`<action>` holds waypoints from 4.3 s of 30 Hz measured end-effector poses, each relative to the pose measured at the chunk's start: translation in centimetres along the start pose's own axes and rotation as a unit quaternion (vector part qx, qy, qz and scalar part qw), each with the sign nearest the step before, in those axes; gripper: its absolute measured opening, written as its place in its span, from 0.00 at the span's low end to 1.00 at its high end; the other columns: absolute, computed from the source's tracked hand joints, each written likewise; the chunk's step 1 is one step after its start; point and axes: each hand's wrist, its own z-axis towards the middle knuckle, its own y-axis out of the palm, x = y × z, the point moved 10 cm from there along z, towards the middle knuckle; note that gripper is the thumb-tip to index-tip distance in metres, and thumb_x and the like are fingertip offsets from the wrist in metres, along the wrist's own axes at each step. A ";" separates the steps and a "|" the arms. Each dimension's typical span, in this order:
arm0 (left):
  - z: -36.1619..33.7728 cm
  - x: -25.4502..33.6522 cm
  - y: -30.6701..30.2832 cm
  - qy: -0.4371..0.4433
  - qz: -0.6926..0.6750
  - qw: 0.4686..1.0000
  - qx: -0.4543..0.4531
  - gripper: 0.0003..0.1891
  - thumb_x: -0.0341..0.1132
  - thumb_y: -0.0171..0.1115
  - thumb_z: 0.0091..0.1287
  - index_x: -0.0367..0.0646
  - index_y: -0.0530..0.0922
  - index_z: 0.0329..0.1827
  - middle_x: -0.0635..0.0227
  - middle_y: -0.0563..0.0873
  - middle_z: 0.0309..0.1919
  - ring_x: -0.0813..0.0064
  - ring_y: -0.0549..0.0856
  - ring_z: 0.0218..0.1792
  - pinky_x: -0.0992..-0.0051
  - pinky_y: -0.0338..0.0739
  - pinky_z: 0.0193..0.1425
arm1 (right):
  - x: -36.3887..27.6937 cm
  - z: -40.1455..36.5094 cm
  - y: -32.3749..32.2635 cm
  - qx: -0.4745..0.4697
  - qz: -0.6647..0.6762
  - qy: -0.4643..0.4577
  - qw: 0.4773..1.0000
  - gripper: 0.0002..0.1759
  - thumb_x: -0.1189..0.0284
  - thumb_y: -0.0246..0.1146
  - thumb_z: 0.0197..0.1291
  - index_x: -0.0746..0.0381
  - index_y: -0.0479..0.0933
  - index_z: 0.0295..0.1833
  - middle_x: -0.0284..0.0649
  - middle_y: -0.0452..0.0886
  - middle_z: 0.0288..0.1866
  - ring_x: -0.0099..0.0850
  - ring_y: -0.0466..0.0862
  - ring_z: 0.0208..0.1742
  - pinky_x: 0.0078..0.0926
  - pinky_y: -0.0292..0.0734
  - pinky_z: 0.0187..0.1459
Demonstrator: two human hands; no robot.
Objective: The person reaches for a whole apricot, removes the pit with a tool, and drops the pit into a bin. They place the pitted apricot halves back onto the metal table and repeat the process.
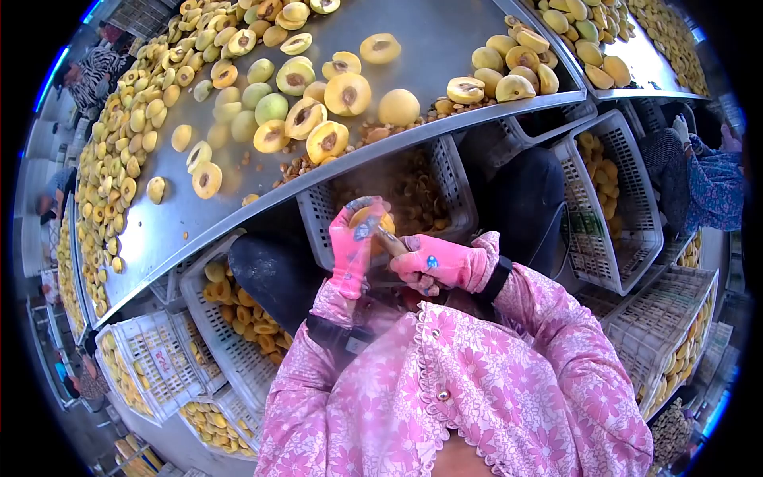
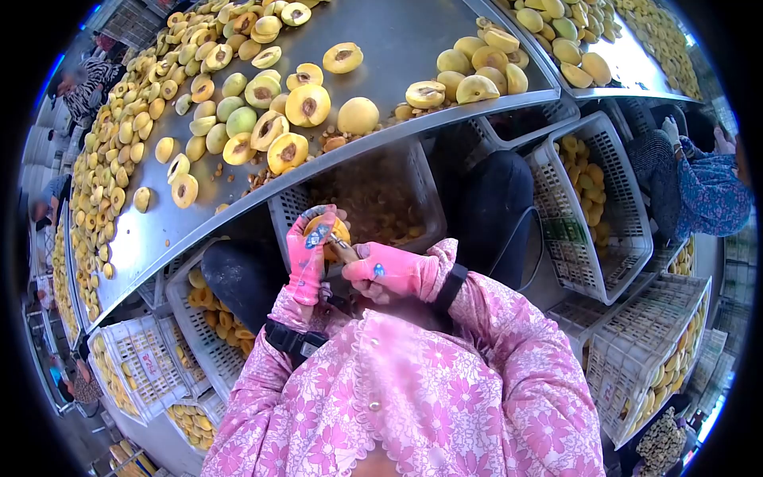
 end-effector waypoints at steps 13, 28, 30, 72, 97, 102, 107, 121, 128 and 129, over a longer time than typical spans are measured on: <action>0.1 -2.3 0.2 -0.113 -0.005 0.994 -0.014 0.14 0.35 0.69 0.58 0.37 0.78 0.42 0.60 0.85 0.33 0.72 0.84 0.32 0.74 0.81 0.37 | 1.5 0.5 -0.5 0.015 0.054 0.005 0.998 0.07 0.71 0.59 0.61 0.56 0.66 0.34 0.27 0.67 0.19 0.16 0.64 0.12 0.12 0.57 0.12; -0.3 -5.1 -0.7 -0.210 0.093 0.969 -0.088 0.14 0.33 0.66 0.59 0.33 0.78 0.44 0.57 0.85 0.34 0.66 0.86 0.35 0.71 0.81 0.42 | 1.7 0.1 -1.2 0.046 -0.164 0.007 0.985 0.10 0.66 0.56 0.60 0.60 0.71 0.30 0.28 0.70 0.18 0.18 0.67 0.14 0.16 0.60 0.16; -0.3 -5.2 -0.7 -0.210 0.098 0.968 -0.092 0.13 0.33 0.66 0.59 0.34 0.78 0.43 0.58 0.85 0.34 0.66 0.86 0.35 0.71 0.81 0.43 | 2.5 0.5 -1.5 0.030 -0.133 0.029 0.990 0.10 0.66 0.56 0.60 0.60 0.71 0.30 0.28 0.70 0.18 0.18 0.68 0.14 0.16 0.61 0.16; -0.3 -8.0 -1.2 -0.291 0.050 0.952 -0.083 0.15 0.38 0.61 0.63 0.36 0.77 0.47 0.59 0.85 0.37 0.65 0.85 0.37 0.68 0.81 0.44 | 0.1 -0.3 -2.9 0.127 -0.350 0.030 0.928 0.10 0.68 0.55 0.58 0.66 0.73 0.37 0.38 0.77 0.24 0.27 0.78 0.20 0.23 0.70 0.22; 3.1 -15.0 -10.3 -0.187 0.169 0.951 0.178 0.14 0.41 0.56 0.66 0.38 0.79 0.43 0.59 0.84 0.37 0.62 0.85 0.34 0.67 0.82 0.35 | -0.3 2.0 -9.5 0.271 -0.681 -0.037 0.679 0.19 0.65 0.40 0.68 0.69 0.72 0.45 0.54 0.81 0.35 0.50 0.81 0.41 0.44 0.75 0.40; -0.1 -6.1 -5.5 -0.210 0.039 0.974 0.078 0.16 0.41 0.58 0.66 0.37 0.76 0.48 0.58 0.84 0.37 0.61 0.85 0.34 0.67 0.83 0.33 | -0.7 1.9 -10.7 0.286 -0.699 -0.095 0.649 0.11 0.70 0.49 0.63 0.65 0.73 0.42 0.54 0.80 0.33 0.51 0.82 0.37 0.44 0.76 0.34; -3.2 8.7 -8.3 0.022 0.063 0.997 0.032 0.18 0.41 0.57 0.68 0.33 0.75 0.49 0.54 0.84 0.37 0.64 0.86 0.33 0.66 0.84 0.31 | -0.4 2.9 -11.4 0.309 -0.661 -0.053 0.682 0.18 0.67 0.60 0.51 0.69 0.72 0.43 0.56 0.81 0.34 0.52 0.82 0.39 0.44 0.77 0.37; 8.1 25.0 -27.4 0.152 0.530 0.792 0.262 0.22 0.47 0.65 0.60 0.34 0.79 0.43 0.55 0.85 0.31 0.62 0.84 0.34 0.66 0.75 0.39 | 0.3 6.1 -9.2 0.179 -0.680 0.015 0.711 0.24 0.66 0.57 0.52 0.73 0.69 0.49 0.60 0.80 0.36 0.55 0.81 0.40 0.44 0.76 0.39; 12.8 20.3 -21.4 0.167 0.409 0.884 0.152 0.32 0.32 0.75 0.50 0.32 0.69 0.56 0.60 0.82 0.45 0.73 0.82 0.40 0.75 0.79 0.46 | -3.2 3.4 -5.6 0.195 -0.573 -0.101 0.789 0.20 0.68 0.60 0.53 0.70 0.68 0.46 0.57 0.79 0.35 0.53 0.80 0.39 0.39 0.73 0.38; 12.4 19.6 -20.9 0.160 0.372 0.904 0.138 0.32 0.32 0.75 0.50 0.31 0.69 0.56 0.59 0.81 0.45 0.73 0.82 0.41 0.75 0.79 0.46 | -4.0 3.2 -5.1 0.204 -0.560 -0.089 0.798 0.19 0.69 0.61 0.53 0.69 0.67 0.47 0.56 0.79 0.35 0.53 0.80 0.39 0.37 0.73 0.39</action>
